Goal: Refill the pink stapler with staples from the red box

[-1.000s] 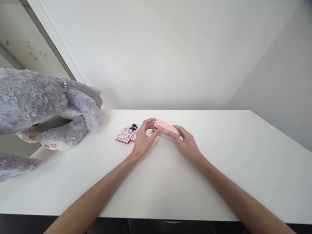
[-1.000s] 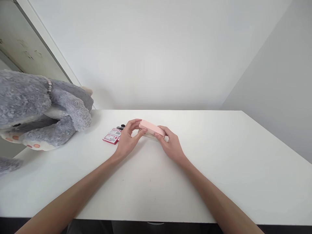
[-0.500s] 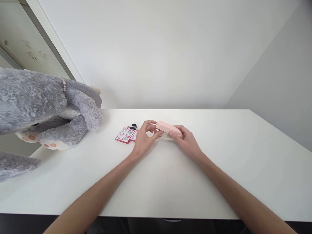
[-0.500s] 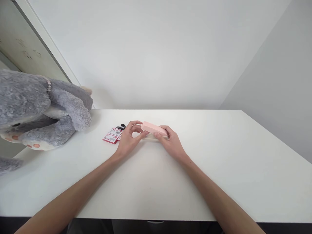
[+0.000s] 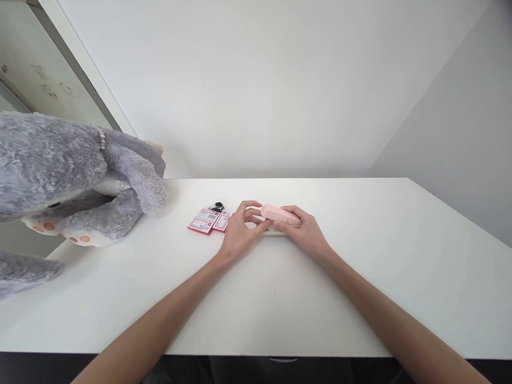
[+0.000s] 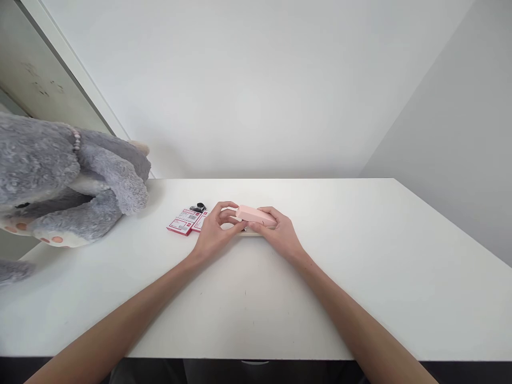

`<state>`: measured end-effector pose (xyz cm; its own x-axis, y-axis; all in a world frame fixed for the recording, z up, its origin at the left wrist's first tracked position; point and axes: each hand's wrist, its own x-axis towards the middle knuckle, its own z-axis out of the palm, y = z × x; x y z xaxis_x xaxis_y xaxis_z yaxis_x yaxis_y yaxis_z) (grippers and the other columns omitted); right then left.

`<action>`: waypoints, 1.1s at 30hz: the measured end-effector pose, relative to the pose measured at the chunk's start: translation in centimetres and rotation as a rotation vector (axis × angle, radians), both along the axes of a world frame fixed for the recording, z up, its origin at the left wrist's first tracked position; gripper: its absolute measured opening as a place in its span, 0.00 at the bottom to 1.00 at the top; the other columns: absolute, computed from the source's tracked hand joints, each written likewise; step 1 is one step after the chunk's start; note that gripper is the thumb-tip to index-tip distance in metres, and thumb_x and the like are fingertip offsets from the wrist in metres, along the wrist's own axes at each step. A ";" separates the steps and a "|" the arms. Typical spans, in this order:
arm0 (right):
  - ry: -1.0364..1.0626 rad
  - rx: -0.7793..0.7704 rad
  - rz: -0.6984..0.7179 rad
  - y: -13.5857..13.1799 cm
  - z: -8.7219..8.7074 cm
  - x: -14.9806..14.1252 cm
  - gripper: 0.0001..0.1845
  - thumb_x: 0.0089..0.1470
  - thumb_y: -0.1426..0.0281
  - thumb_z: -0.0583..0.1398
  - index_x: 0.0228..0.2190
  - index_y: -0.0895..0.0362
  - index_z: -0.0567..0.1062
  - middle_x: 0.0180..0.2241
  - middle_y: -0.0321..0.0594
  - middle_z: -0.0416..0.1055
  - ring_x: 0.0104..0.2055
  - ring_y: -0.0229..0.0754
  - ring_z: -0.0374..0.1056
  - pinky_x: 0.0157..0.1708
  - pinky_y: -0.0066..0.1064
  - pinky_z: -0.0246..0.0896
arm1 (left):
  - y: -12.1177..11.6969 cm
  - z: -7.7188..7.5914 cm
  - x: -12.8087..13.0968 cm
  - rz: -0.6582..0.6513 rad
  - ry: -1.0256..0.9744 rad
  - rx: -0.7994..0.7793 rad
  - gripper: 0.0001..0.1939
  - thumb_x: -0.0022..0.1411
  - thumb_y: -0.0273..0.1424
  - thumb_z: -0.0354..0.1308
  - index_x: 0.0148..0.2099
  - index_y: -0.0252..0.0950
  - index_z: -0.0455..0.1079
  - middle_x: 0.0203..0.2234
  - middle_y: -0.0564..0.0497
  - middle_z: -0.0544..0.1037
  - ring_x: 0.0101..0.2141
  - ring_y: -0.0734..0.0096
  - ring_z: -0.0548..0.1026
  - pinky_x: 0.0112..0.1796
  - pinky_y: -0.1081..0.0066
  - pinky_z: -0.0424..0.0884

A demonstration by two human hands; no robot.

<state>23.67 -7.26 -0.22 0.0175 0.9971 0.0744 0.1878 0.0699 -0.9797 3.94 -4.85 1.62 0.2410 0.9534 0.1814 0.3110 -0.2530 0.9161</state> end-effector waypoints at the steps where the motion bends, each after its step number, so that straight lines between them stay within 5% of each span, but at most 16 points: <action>1: 0.004 -0.003 0.003 0.0 0.0 0.0 0.22 0.51 0.51 0.70 0.44 0.48 0.79 0.46 0.38 0.79 0.46 0.50 0.73 0.43 0.39 0.67 | 0.0 0.1 0.0 -0.003 -0.005 -0.011 0.22 0.61 0.42 0.69 0.53 0.45 0.66 0.44 0.54 0.84 0.42 0.63 0.84 0.45 0.65 0.73; 14: 0.053 0.022 0.023 0.1 -0.3 0.1 0.23 0.54 0.49 0.68 0.45 0.49 0.78 0.47 0.39 0.78 0.47 0.49 0.72 0.45 0.38 0.66 | -0.3 0.0 0.3 -0.015 -0.035 -0.079 0.25 0.59 0.42 0.70 0.53 0.45 0.65 0.43 0.53 0.83 0.42 0.63 0.84 0.41 0.67 0.74; 20: 0.063 0.022 -0.004 0.1 -0.1 0.2 0.24 0.54 0.48 0.68 0.46 0.48 0.77 0.47 0.39 0.77 0.45 0.48 0.70 0.45 0.38 0.66 | -0.4 -0.5 0.7 -0.040 -0.107 -0.125 0.24 0.59 0.40 0.70 0.53 0.44 0.65 0.44 0.52 0.83 0.33 0.67 0.84 0.32 0.70 0.74; 33: 0.128 0.017 0.021 0.2 -0.3 0.2 0.23 0.54 0.49 0.68 0.46 0.47 0.76 0.45 0.36 0.73 0.44 0.45 0.67 0.43 0.36 0.63 | -0.2 -1.1 0.7 -0.047 -0.062 -0.074 0.26 0.56 0.41 0.72 0.52 0.43 0.66 0.42 0.52 0.85 0.32 0.71 0.79 0.35 0.69 0.74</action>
